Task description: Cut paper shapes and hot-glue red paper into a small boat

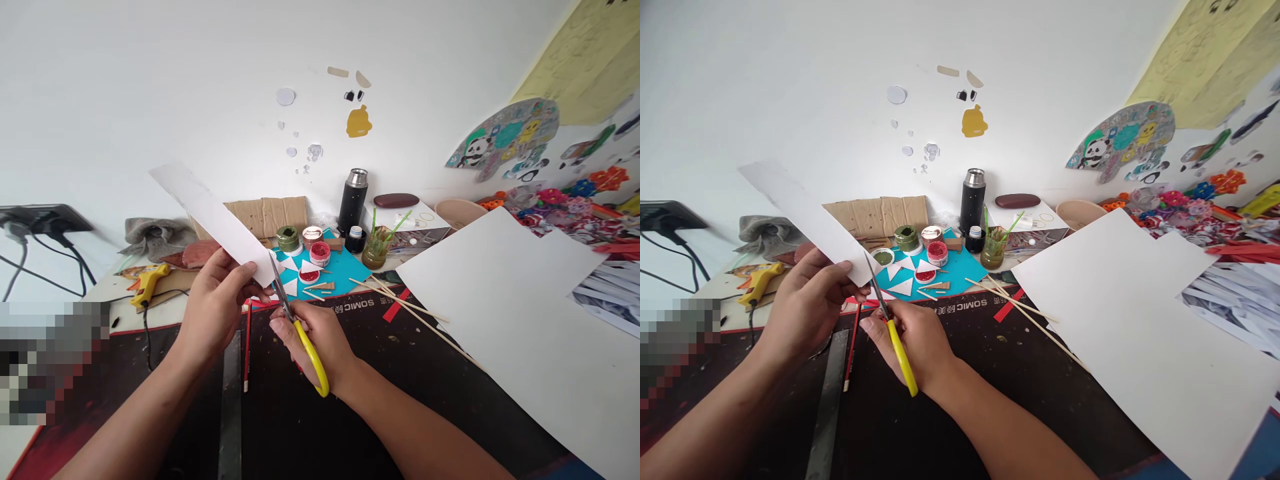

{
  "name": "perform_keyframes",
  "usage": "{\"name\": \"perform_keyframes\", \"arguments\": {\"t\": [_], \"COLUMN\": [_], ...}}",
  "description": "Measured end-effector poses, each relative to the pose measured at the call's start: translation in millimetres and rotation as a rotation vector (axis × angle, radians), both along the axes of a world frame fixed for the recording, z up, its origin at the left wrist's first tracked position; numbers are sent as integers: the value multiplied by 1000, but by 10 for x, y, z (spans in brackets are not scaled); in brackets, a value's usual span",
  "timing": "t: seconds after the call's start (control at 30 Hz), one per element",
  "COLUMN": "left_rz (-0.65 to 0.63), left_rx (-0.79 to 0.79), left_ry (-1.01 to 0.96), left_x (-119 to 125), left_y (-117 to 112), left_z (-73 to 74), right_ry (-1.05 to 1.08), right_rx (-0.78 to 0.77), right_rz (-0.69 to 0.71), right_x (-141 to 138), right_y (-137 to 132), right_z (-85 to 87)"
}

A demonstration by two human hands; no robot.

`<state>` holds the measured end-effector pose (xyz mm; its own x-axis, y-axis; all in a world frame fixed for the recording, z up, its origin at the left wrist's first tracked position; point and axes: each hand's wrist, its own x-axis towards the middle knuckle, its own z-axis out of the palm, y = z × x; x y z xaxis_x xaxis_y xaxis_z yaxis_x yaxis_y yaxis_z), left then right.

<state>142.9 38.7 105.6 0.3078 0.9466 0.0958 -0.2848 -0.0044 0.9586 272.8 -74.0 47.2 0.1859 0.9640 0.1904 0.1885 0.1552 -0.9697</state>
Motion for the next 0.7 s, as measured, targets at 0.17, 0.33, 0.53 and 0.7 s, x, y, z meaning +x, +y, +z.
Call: {"name": "perform_keyframes", "arguments": {"t": [0.17,0.33,0.53,0.7], "left_rz": [-4,-10,-14,-16], "left_rx": [-3,-3,9,11], "left_ry": [-4,-11,-7,3], "left_x": [2,7,1,-2], "left_y": [-9,-4,-2,-2], "left_z": [8,-7,-12,-13], "right_ry": [5,-7,-22,-22], "right_rx": [-10,-9,-9,-8], "right_rz": [3,-3,-7,-2], "right_x": [1,3,12,10], "right_y": [-11,-20,-14,-21], "right_z": [4,21,24,26]}}
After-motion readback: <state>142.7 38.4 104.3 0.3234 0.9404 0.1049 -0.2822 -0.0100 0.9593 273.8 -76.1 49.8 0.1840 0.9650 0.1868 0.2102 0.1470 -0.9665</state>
